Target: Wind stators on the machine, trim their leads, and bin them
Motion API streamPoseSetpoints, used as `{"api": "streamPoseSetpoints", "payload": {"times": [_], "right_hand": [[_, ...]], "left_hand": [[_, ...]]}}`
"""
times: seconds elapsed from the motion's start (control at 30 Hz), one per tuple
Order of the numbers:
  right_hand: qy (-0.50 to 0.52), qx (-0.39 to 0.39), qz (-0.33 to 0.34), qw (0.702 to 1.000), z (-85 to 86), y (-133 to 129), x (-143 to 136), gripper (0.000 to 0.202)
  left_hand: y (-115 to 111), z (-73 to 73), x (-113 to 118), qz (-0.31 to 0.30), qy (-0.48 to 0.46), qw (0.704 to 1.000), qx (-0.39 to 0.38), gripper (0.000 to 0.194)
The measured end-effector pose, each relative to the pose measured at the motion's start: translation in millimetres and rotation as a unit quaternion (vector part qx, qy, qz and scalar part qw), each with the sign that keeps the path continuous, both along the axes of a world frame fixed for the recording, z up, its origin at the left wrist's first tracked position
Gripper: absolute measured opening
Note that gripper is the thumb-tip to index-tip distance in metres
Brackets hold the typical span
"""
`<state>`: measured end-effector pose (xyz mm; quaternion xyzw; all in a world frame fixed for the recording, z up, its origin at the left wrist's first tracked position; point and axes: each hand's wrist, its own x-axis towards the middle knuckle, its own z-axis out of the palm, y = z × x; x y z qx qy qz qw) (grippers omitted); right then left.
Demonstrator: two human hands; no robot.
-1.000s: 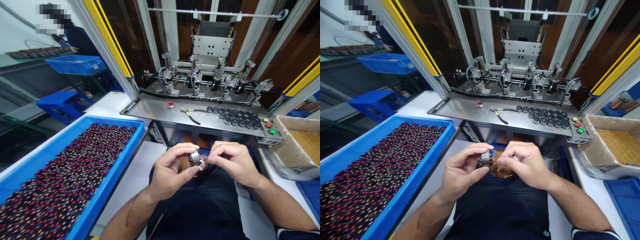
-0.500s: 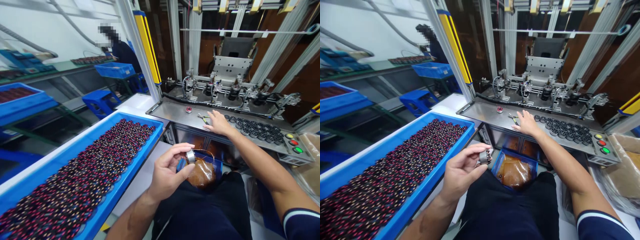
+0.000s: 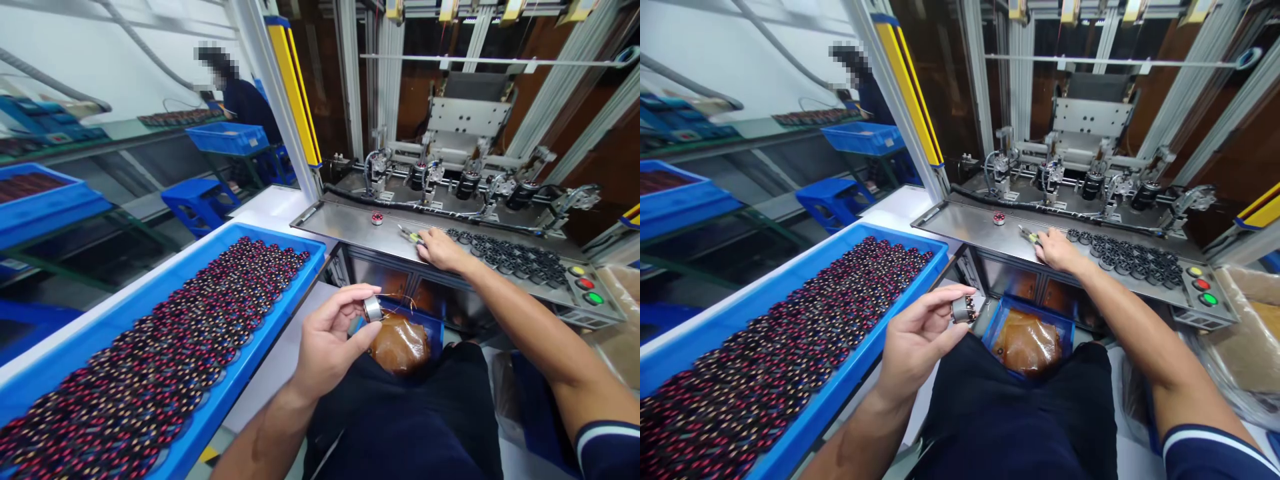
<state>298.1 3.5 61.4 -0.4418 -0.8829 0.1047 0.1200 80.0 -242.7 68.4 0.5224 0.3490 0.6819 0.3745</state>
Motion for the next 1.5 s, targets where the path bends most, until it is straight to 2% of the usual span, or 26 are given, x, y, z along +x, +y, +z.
{"api": "streamPoseSetpoints", "payload": {"times": [0.1,0.2,0.27,0.3,0.33,0.4,0.47,0.57,0.73,0.83,1.0,1.23,1.43,1.5], "right_hand": [[0.083,-0.031,-0.002,0.996,3.9,-25.7,10.5,0.046],[0.192,-0.093,0.024,0.977,-6.9,-89.3,24.0,0.052],[0.375,-0.234,0.077,0.894,-19.7,-145.3,31.1,0.049],[0.405,-0.289,0.091,0.863,-26.4,-172.9,33.4,0.048],[0.411,-0.320,0.091,0.849,-32.6,-198.3,34.6,0.044],[0.427,-0.327,0.094,0.838,-42.8,-236.9,34.5,0.045],[0.433,-0.290,0.103,0.848,-49.2,-256.7,32.6,0.056],[0.421,-0.218,0.124,0.872,-51.6,-259.5,31.0,0.069],[0.392,-0.137,0.139,0.899,-42.3,-248.9,28.0,0.074],[0.385,-0.101,0.147,0.906,-35.5,-246.9,25.0,0.073],[0.390,-0.081,0.139,0.907,-31.3,-244.7,22.9,0.074],[0.402,-0.073,0.135,0.903,-30.7,-243.1,20.3,0.074],[0.381,-0.064,0.113,0.916,-29.1,-245.2,23.5,0.075],[0.376,-0.068,0.112,0.917,-30.4,-246.3,24.9,0.075]], "left_hand": [[-2.2,2.8,0.8,0.015,0.001,1.000,0.007,0.036],[-2.1,5.8,1.6,0.028,0.005,1.000,0.008,0.035],[-0.8,6.2,3.3,0.024,0.006,1.000,0.001,0.036],[0.1,6.0,4.6,0.020,0.006,1.000,-0.002,0.036],[1.0,5.6,6.4,0.016,0.007,1.000,-0.004,0.036],[2.7,4.9,10.9,0.006,0.008,1.000,-0.009,0.035],[4.0,4.7,16.2,-0.006,0.005,1.000,-0.015,0.035],[4.8,5.7,23.4,-0.027,-0.003,0.999,-0.022,0.035],[3.3,6.3,27.5,-0.040,0.003,0.999,-0.032,0.035],[2.0,4.6,26.7,-0.047,0.011,0.998,-0.032,0.036],[1.2,2.4,25.8,-0.050,0.016,0.998,-0.042,0.036],[2.9,6.6,26.5,-0.046,-0.003,0.998,-0.044,0.034],[5.9,4.5,26.7,-0.133,-0.094,0.981,-0.104,0.035],[6.3,3.1,27.1,-0.140,-0.106,0.979,-0.106,0.035]]}}
